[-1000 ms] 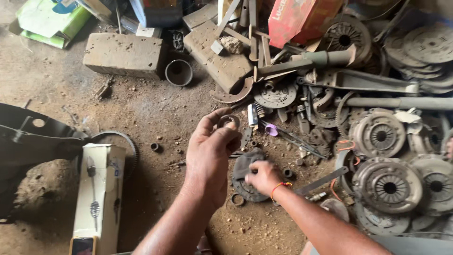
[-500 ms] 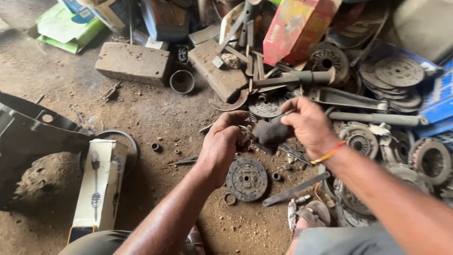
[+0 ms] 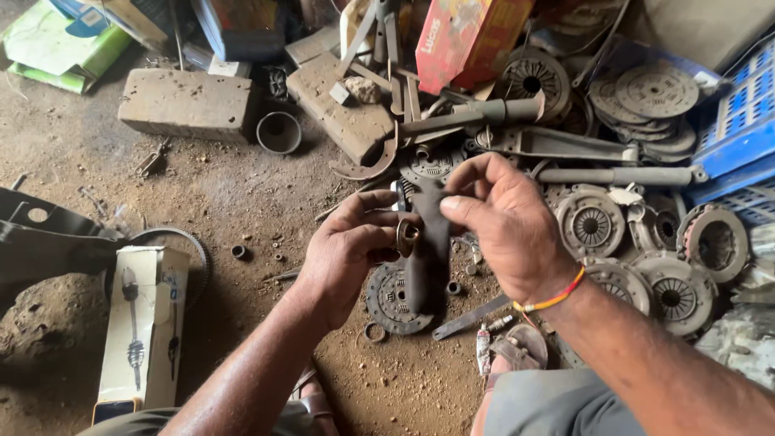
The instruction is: The person cleans a clutch assembly and a clutch plate using a rag and a metal file. They wipe the components to remove grime and use the file to scrape the surface of the plate.
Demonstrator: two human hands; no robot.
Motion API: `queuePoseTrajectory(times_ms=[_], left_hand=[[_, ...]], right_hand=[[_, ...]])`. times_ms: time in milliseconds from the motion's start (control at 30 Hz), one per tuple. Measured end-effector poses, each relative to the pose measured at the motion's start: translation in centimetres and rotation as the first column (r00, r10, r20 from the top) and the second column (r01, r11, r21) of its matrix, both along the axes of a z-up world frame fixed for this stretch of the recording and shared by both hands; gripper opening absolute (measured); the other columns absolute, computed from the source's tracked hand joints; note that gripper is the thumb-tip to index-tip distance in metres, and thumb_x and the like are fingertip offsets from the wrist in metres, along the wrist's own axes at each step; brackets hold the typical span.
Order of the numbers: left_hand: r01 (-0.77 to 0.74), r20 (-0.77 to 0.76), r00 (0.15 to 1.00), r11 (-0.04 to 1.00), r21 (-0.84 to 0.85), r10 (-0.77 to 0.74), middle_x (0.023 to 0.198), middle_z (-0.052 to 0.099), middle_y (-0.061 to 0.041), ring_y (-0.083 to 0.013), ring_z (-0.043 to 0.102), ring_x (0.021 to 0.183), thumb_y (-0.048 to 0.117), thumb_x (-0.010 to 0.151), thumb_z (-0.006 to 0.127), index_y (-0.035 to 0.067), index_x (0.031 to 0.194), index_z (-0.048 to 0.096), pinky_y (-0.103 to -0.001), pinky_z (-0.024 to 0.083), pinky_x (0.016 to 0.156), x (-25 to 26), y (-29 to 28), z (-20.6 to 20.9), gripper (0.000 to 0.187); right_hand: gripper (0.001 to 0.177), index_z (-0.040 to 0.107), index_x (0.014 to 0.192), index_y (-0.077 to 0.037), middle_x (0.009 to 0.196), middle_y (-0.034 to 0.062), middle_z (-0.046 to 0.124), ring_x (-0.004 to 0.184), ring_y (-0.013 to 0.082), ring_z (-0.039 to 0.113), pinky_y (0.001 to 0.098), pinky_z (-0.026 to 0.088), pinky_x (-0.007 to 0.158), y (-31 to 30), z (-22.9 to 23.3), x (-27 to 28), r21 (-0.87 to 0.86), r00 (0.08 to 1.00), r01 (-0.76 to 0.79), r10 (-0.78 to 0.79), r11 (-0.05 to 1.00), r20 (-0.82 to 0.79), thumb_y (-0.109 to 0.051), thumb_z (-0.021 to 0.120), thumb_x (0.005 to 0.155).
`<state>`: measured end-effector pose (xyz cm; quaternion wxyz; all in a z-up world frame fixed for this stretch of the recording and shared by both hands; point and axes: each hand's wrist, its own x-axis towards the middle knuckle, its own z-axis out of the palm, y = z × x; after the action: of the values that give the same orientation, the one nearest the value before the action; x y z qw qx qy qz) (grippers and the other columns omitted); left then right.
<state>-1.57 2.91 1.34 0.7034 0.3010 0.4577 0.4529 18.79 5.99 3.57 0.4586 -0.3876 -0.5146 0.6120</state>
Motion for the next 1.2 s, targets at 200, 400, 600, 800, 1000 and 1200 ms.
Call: queuePoseTrajectory(times_ms=[200, 400, 600, 800, 1000, 1200], left_hand=[[-0.050, 0.081, 0.995, 0.987, -0.154, 0.063, 0.104, 0.067, -0.012, -0.0170, 0.068, 0.086, 0.002, 0.092, 0.048, 0.001, 0.125, 0.058, -0.033, 0.060, 0.079, 0.6, -0.4, -0.7, 0.034], [-0.091, 0.063, 0.992, 0.966, -0.243, 0.109, 0.094, 0.063, -0.010, -0.0162, 0.059, 0.071, 0.009, 0.099, 0.039, 0.003, 0.118, 0.061, -0.031, 0.055, 0.062, 0.0, -1.2, -1.7, 0.030], [-0.057, 0.083, 0.993, 0.961, -0.270, 0.082, 0.090, 0.061, -0.006, -0.0144, 0.059, 0.071, 0.014, 0.100, 0.042, 0.007, 0.111, 0.060, -0.030, 0.055, 0.065, 0.2, -1.6, -2.1, 0.022], [-0.097, 0.087, 0.989, 0.972, -0.216, 0.118, 0.091, 0.061, -0.006, -0.0138, 0.060, 0.074, 0.012, 0.100, 0.047, 0.005, 0.107, 0.060, -0.030, 0.054, 0.066, 0.3, -1.6, -3.1, 0.016], [-0.181, 0.133, 0.969, 0.963, -0.201, 0.210, 0.098, 0.066, -0.007, -0.0118, 0.062, 0.077, 0.012, 0.100, 0.053, 0.004, 0.115, 0.062, -0.026, 0.055, 0.071, 0.5, -1.5, -2.4, 0.020], [-0.144, 0.120, 0.980, 0.981, -0.131, 0.160, 0.099, 0.068, -0.004, -0.0087, 0.063, 0.080, 0.008, 0.095, 0.065, 0.003, 0.119, 0.064, -0.024, 0.056, 0.074, 0.4, -1.3, -1.6, 0.025]], right_hand=[[0.012, 0.066, 0.098, -0.008, 0.101, 0.0022, 0.071, 0.090, 0.0125, 0.069, 0.0299, 0.062, 0.082, -2.0, 0.3, -2.3, 0.210, 0.888, -0.256, 0.144, 0.944, 0.436, -0.005, 0.071, 0.087], [0.031, 0.070, 0.109, -0.009, 0.107, 0.0063, 0.071, 0.103, 0.0281, 0.071, 0.0379, 0.055, 0.096, -1.9, 1.0, -2.3, 0.593, 0.780, -0.481, 0.005, 0.646, 0.626, 0.000, 0.071, 0.079], [0.024, 0.070, 0.101, -0.010, 0.100, 0.0068, 0.067, 0.095, 0.0274, 0.069, 0.0375, 0.056, 0.086, -2.2, 1.1, -2.5, 0.598, 0.780, -0.459, -0.024, 0.657, 0.626, -0.001, 0.073, 0.079], [0.024, 0.067, 0.098, -0.007, 0.098, 0.0089, 0.066, 0.089, 0.0247, 0.071, 0.0356, 0.058, 0.078, -2.4, 0.7, -2.8, 0.547, 0.760, -0.379, -0.086, 0.747, 0.644, -0.002, 0.073, 0.075], [0.023, 0.071, 0.101, -0.010, 0.095, 0.0066, 0.069, 0.087, 0.0204, 0.072, 0.0326, 0.058, 0.078, -1.7, -0.6, -2.6, 0.499, 0.768, -0.266, -0.131, 0.825, 0.626, -0.004, 0.074, 0.078], [0.023, 0.072, 0.109, -0.008, 0.099, 0.0058, 0.073, 0.090, 0.0155, 0.068, 0.0290, 0.057, 0.081, 0.0, -1.7, -1.5, 0.084, 0.951, -0.164, 0.135, 0.983, 0.278, -0.006, 0.074, 0.085]])
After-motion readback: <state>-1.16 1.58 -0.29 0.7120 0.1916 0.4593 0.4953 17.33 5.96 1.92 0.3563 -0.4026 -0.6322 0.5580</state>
